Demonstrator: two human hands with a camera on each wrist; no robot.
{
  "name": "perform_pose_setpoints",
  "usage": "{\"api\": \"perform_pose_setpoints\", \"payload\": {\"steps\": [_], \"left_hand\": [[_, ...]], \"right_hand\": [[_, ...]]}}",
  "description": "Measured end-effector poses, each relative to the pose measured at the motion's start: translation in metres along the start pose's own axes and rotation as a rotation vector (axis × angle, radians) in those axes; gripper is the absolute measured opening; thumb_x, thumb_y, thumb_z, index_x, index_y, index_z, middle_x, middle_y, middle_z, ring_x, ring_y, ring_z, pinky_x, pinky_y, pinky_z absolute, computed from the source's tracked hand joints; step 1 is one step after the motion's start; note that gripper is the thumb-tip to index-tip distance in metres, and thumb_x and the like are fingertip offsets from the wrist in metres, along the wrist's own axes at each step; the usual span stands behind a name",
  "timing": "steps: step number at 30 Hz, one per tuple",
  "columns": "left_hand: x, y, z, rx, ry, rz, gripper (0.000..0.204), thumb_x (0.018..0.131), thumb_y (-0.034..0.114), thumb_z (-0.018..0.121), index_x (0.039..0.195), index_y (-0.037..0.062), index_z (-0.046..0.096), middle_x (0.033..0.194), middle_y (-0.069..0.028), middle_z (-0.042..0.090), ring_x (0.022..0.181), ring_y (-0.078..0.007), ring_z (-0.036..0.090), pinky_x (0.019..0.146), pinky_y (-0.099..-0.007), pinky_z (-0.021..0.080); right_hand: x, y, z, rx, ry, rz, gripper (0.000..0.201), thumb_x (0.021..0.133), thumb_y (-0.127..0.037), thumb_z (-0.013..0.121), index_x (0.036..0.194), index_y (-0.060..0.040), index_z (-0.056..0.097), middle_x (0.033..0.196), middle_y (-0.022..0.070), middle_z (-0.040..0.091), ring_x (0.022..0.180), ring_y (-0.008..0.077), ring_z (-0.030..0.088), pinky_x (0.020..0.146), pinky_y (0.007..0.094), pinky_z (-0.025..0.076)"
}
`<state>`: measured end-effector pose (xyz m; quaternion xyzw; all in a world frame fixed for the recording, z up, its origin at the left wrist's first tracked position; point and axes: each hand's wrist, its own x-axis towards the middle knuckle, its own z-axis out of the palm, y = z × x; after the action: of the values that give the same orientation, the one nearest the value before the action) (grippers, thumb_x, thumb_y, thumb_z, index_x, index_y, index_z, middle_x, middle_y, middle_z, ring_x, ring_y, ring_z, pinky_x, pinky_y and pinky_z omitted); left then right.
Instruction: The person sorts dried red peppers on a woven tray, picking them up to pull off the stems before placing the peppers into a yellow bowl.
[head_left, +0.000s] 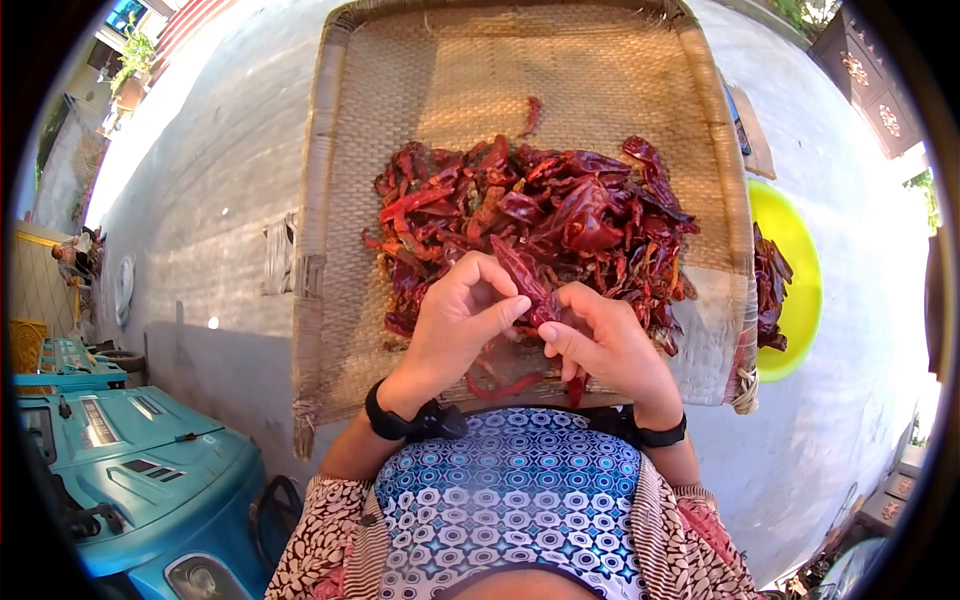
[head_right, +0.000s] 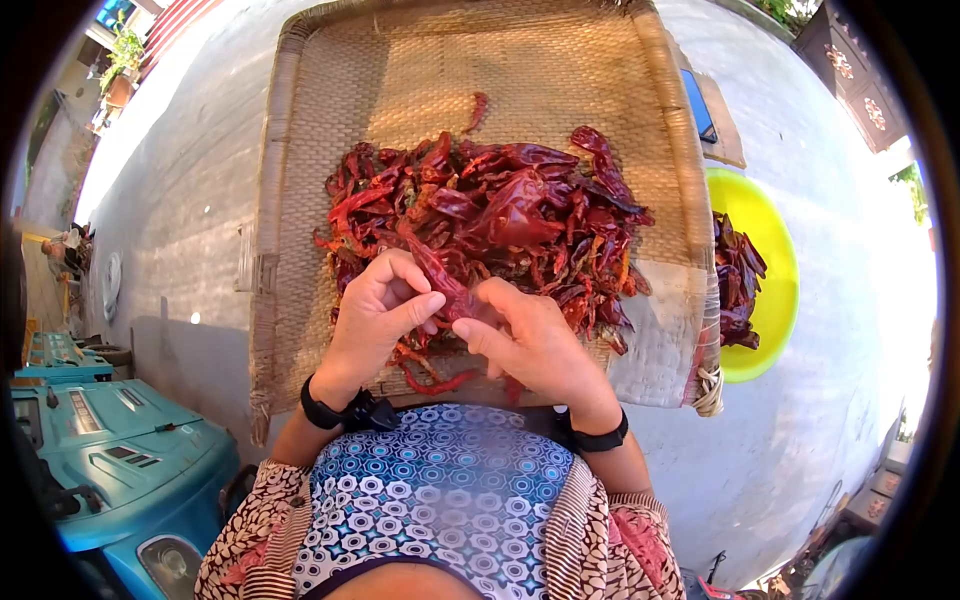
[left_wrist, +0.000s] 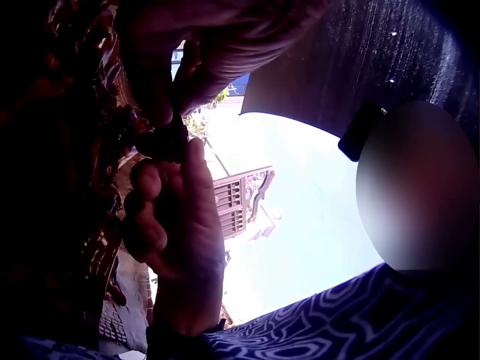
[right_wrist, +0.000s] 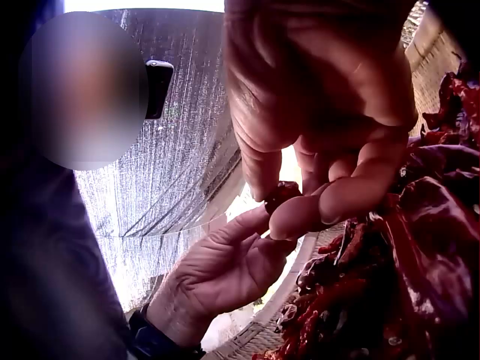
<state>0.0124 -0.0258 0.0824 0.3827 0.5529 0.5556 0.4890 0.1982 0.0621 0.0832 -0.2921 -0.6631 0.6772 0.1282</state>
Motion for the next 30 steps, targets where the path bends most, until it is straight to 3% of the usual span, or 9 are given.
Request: {"api": "perform_pose_setpoints", "payload": {"steps": [7, 9, 10, 13, 17, 20, 24, 26, 30], "left_hand": [[0.001, -0.001, -0.003, 0.014, 0.012, -0.008, 0.015, 0.088, 0.004, 0.067, 0.097, 0.0052, 0.056, 0.101, -0.0030, 0.056, 0.074, -0.0071, 0.060, 0.060, -0.0213, 0.047], [0.005, 0.001, -0.014, 0.472, 0.122, 0.243, 0.020, 0.085, -0.001, 0.066, 0.101, 0.0032, 0.057, 0.110, -0.0065, 0.051, 0.076, -0.0090, 0.059, 0.064, -0.0239, 0.048], [0.004, 0.008, -0.016, 0.570, 0.185, 0.300, 0.025, 0.082, -0.006, 0.063, 0.105, 0.0043, 0.058, 0.109, -0.0081, 0.052, 0.072, -0.0133, 0.058, 0.066, -0.0266, 0.049], [0.004, 0.013, -0.031, 0.762, 0.161, 0.192, 0.033, 0.082, -0.009, 0.056, 0.113, 0.0043, 0.059, 0.113, -0.0070, 0.049, 0.074, -0.0104, 0.054, 0.069, -0.0233, 0.047], [0.003, 0.005, -0.036, 0.784, 0.103, 0.117, 0.037, 0.082, -0.005, 0.057, 0.116, 0.0101, 0.058, 0.118, -0.0080, 0.051, 0.078, -0.0232, 0.059, 0.073, -0.0333, 0.050], [0.004, 0.001, -0.035, 0.891, 0.112, 0.148, 0.034, 0.082, -0.003, 0.059, 0.114, 0.0096, 0.057, 0.118, -0.0082, 0.051, 0.080, -0.0266, 0.059, 0.075, -0.0354, 0.050], [0.002, 0.012, -0.032, 0.880, 0.124, 0.105, 0.029, 0.082, -0.002, 0.061, 0.109, 0.0086, 0.056, 0.109, -0.0091, 0.054, 0.080, -0.0251, 0.060, 0.073, -0.0348, 0.049], [-0.002, 0.017, -0.031, 0.876, 0.128, 0.072, 0.026, 0.082, -0.001, 0.063, 0.105, 0.0078, 0.056, 0.103, -0.0089, 0.055, 0.078, -0.0238, 0.061, 0.072, -0.0341, 0.049], [-0.008, 0.025, -0.025, 0.675, 0.040, 0.106, 0.026, 0.079, -0.008, 0.066, 0.101, 0.0041, 0.058, 0.093, -0.0026, 0.056, 0.071, -0.0087, 0.054, 0.064, -0.0237, 0.046]], "right_hand": [[-0.004, -0.005, -0.008, 0.124, 0.059, 0.055, 0.020, 0.095, -0.018, 0.061, 0.102, -0.0015, 0.054, 0.074, 0.0045, 0.064, 0.053, 0.0082, 0.059, 0.046, 0.0213, 0.044], [-0.010, 0.000, -0.021, 0.306, 0.181, 0.052, 0.017, 0.096, -0.018, 0.060, 0.102, -0.0024, 0.055, 0.074, 0.0034, 0.064, 0.052, 0.0080, 0.059, 0.047, 0.0207, 0.045], [-0.011, 0.007, -0.030, 0.335, 0.276, -0.061, 0.018, 0.098, -0.019, 0.057, 0.104, -0.0029, 0.056, 0.074, 0.0028, 0.062, 0.051, 0.0087, 0.057, 0.047, 0.0208, 0.045], [-0.021, 0.012, -0.059, 0.545, 0.654, -0.260, 0.033, 0.102, -0.029, 0.048, 0.114, 0.0007, 0.056, 0.068, 0.0029, 0.055, 0.049, 0.0115, 0.050, 0.045, 0.0231, 0.041], [-0.045, 0.041, -0.119, 1.197, 0.556, -0.703, 0.043, 0.102, -0.036, 0.045, 0.122, 0.0015, 0.053, 0.077, 0.0000, 0.050, 0.060, 0.0097, 0.044, 0.052, 0.0240, 0.038], [-0.048, 0.042, -0.120, 1.217, 0.487, -0.684, 0.042, 0.102, -0.036, 0.045, 0.125, -0.0008, 0.053, 0.085, -0.0001, 0.052, 0.063, 0.0094, 0.044, 0.054, 0.0234, 0.036], [-0.031, 0.028, -0.073, 0.819, 0.619, -0.498, 0.037, 0.101, -0.032, 0.047, 0.122, -0.0020, 0.054, 0.086, 0.0011, 0.057, 0.060, 0.0096, 0.047, 0.051, 0.0227, 0.037], [-0.024, 0.021, -0.054, 0.552, 0.500, -0.420, 0.034, 0.100, -0.029, 0.050, 0.120, -0.0019, 0.054, 0.085, 0.0020, 0.058, 0.060, 0.0086, 0.049, 0.052, 0.0218, 0.040], [-0.014, 0.000, -0.023, 0.254, 0.195, -0.207, 0.031, 0.094, -0.016, 0.061, 0.120, -0.0014, 0.054, 0.084, 0.0038, 0.062, 0.061, 0.0057, 0.054, 0.058, 0.0193, 0.047]]}}
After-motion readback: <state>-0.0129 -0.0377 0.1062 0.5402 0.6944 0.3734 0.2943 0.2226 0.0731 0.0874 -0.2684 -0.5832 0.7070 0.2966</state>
